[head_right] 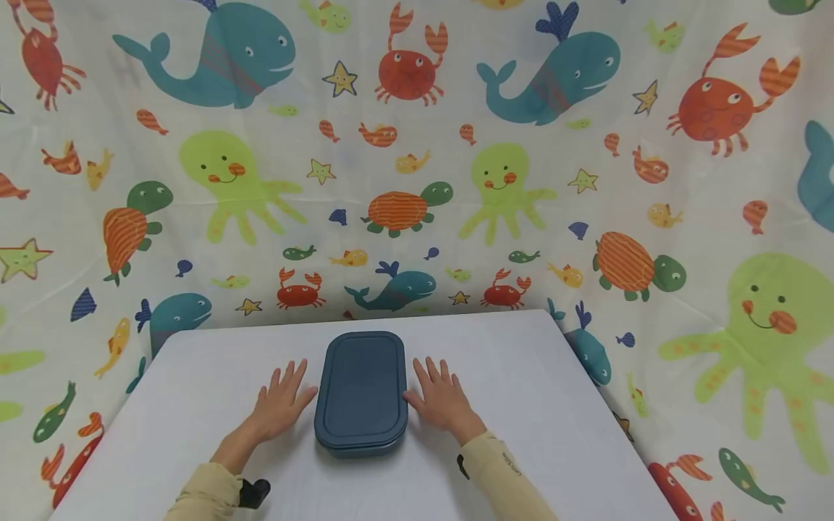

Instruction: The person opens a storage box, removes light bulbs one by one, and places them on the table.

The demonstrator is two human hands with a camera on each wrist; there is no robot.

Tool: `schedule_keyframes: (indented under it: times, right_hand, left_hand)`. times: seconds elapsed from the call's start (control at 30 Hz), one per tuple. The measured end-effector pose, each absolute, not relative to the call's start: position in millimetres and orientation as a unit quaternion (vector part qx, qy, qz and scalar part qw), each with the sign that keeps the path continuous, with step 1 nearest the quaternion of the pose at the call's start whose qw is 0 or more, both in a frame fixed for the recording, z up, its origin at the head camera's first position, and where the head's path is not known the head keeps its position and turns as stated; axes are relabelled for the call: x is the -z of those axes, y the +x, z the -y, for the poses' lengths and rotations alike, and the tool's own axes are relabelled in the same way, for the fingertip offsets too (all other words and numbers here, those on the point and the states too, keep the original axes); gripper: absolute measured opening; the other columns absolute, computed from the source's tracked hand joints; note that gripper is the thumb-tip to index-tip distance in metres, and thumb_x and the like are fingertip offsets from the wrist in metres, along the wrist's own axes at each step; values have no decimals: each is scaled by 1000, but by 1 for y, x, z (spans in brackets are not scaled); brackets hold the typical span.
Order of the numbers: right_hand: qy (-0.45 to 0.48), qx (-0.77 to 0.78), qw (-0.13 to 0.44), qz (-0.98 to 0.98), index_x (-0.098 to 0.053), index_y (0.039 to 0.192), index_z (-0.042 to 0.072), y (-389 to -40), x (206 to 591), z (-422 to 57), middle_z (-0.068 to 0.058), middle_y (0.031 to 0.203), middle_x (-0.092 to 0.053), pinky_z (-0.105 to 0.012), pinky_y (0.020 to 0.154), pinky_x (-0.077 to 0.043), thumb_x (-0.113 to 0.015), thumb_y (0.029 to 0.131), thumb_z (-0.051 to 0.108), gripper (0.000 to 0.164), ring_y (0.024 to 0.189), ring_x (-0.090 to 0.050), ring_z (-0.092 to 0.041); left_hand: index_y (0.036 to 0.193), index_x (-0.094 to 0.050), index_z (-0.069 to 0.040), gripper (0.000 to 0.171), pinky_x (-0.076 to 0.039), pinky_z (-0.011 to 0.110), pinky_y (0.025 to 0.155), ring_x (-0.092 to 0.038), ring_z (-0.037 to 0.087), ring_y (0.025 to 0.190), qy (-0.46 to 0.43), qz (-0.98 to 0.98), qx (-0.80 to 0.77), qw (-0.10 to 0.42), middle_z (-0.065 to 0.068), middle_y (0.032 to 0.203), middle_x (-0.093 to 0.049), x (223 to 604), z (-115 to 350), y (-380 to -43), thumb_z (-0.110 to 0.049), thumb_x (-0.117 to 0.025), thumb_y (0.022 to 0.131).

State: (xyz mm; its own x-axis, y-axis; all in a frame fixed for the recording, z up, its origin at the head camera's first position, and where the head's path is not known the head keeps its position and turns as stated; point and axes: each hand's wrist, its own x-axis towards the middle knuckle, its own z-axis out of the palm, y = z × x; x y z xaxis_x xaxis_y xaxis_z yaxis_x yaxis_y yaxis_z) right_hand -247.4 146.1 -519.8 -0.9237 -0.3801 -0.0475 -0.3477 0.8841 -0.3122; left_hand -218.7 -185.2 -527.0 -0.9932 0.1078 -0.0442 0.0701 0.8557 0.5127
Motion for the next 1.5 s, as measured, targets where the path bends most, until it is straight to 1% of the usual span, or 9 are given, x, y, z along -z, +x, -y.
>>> schedule_keyframes:
  times: [0.13,0.27,0.4,0.57,0.83,1.0,1.23,1.37,1.5]
  right_hand:
    - [-210,165,76,-961,-24,156,13,-244,518,-142,-16,160,-24,-62,113,-24,-44,99,55,74,145,-17,-44]
    - [-227,167,81,-956,-26,156,15,-243,517,-139,-15,159,-27,-60,113,-26,-43,98,57,73,145,-20,-43]
    - [-240,165,89,-952,-27,156,15,-242,516,-137,-15,158,-28,-59,113,-27,-43,99,56,72,144,-22,-42]
    - [-248,168,95,-949,-29,155,16,-240,517,-137,-16,157,-30,-58,112,-29,-43,100,54,69,144,-23,-42]
    - [-255,179,104,-945,-31,154,17,-239,517,-138,-15,157,-31,-56,112,-30,-42,101,52,65,144,-25,-40]
    - [-266,179,100,-942,-35,153,18,-239,516,-138,-13,157,-32,-55,112,-32,-43,101,50,61,144,-27,-37]
    - [-275,153,72,-946,-41,150,19,-238,516,-136,-11,154,-39,-52,109,-37,-44,101,50,58,141,-36,-32]
    - [-275,149,72,-947,-41,150,18,-236,514,-136,-12,153,-39,-52,107,-40,-46,98,55,64,140,-38,-32]
    - [-279,155,94,-943,-33,154,17,-234,511,-136,-13,156,-33,-52,108,-39,-50,91,67,82,142,-33,-31]
  left_hand:
    - [156,-20,-7,78,-4,73,110,-3,51,144,74,-947,-306,60,27,159,-13,530,181,-217,-53,-46,99]
    - [157,-18,-11,80,-1,70,112,1,49,145,97,-928,-348,94,24,160,-10,531,178,-216,-53,-50,97]
    - [158,-17,-14,82,-2,68,113,1,47,146,114,-917,-365,115,20,162,-8,530,175,-214,-55,-52,95]
    - [157,-20,-15,84,-3,68,113,1,47,146,128,-911,-370,130,18,162,-9,526,174,-211,-54,-58,93]
    - [157,-22,-16,92,-4,70,112,1,46,146,129,-907,-373,146,15,163,-8,526,176,-207,-54,-67,86]
    - [156,-24,-16,93,-5,72,110,2,48,146,154,-903,-375,144,18,163,-7,525,178,-205,-51,-71,84]
    - [158,-16,-17,109,-12,73,109,6,47,146,166,-889,-394,167,17,163,0,522,179,-205,-48,-80,76]
    - [158,-11,-19,116,-14,72,109,8,46,146,169,-887,-391,175,17,163,3,526,180,-206,-49,-82,73]
    - [159,-6,-17,120,-14,72,109,9,47,145,182,-884,-395,173,19,162,7,530,181,-208,-48,-84,72]
